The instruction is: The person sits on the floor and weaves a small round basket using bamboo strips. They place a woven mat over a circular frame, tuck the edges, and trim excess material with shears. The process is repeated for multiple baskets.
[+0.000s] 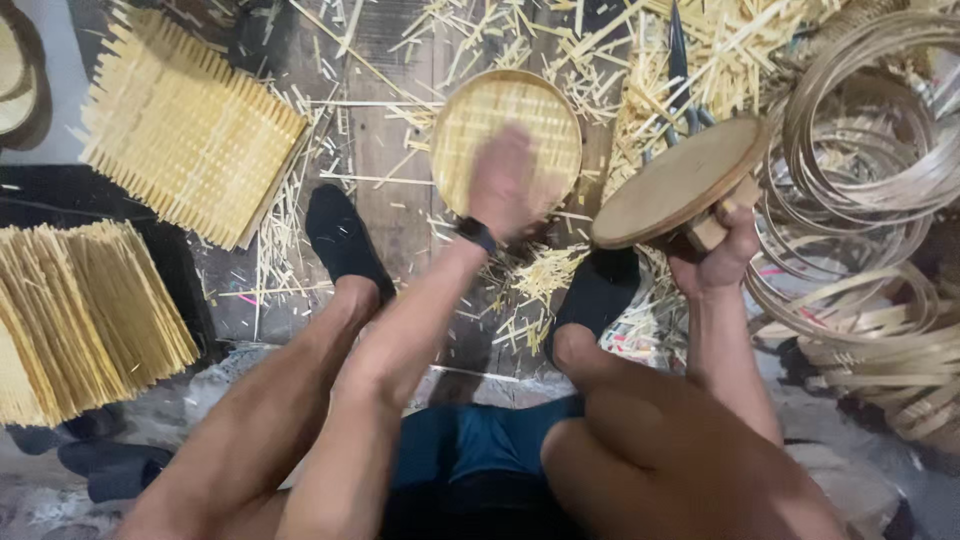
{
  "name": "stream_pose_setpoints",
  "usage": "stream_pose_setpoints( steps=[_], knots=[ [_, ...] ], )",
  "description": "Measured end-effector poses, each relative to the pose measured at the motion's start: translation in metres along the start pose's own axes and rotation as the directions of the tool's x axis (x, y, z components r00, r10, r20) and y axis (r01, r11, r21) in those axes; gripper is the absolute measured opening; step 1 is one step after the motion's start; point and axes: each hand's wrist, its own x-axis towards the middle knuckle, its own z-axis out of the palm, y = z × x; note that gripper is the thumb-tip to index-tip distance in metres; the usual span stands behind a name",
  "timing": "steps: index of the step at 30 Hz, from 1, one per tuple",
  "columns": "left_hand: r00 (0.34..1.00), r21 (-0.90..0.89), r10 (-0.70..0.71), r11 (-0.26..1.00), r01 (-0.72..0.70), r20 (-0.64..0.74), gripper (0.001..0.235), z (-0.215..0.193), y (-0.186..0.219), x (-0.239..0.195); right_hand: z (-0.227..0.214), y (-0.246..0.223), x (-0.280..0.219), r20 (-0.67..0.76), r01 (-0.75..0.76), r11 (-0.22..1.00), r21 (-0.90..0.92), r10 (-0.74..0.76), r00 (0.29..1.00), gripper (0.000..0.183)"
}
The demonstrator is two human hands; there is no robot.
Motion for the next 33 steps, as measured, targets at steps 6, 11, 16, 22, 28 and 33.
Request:
stream_pose_setpoints(
  steps=[6,11,16,22,28,33],
  knots=[
    [0.996,0.143,0.047,0.989,-0.037,-0.071,0.046,0.034,0.021,-0.021,-0.014,0.019,0.003,0.005,-0.035,0.998,-0.047,0.036,0.999,0.071],
    [0.981,0.09,0.069,0.995,-0.053,-0.183,0.038,-0.047,-0.089,0.033,-0.062,0.04,-0.002,0.012,-0.154,0.983,-0.102,0.156,0.988,0.074],
    [0.937,0.345,0.135,0.938,-0.017,-0.321,0.047,-0.096,-0.2,0.138,-0.057,0.059,0.008,0.095,-0.334,0.94,0.062,0.328,0.94,0.076],
    [0.975,0.376,0.025,0.924,0.061,-0.22,0.041,-0.094,-0.243,0.183,-0.005,0.074,0.042,0.152,-0.426,0.903,0.063,0.413,0.898,0.077],
    [0.963,0.339,-0.145,0.915,0.218,-0.228,0.075,-0.157,-0.198,0.089,-0.003,0.065,0.039,0.071,-0.336,0.941,-0.05,0.339,0.938,0.067],
    [0.679,0.493,-0.733,0.606,0.625,0.039,0.138,-0.243,-0.199,-0.039,-0.014,0.035,-0.008,-0.164,-0.179,0.98,-0.09,0.162,0.973,0.061]
  ],
)
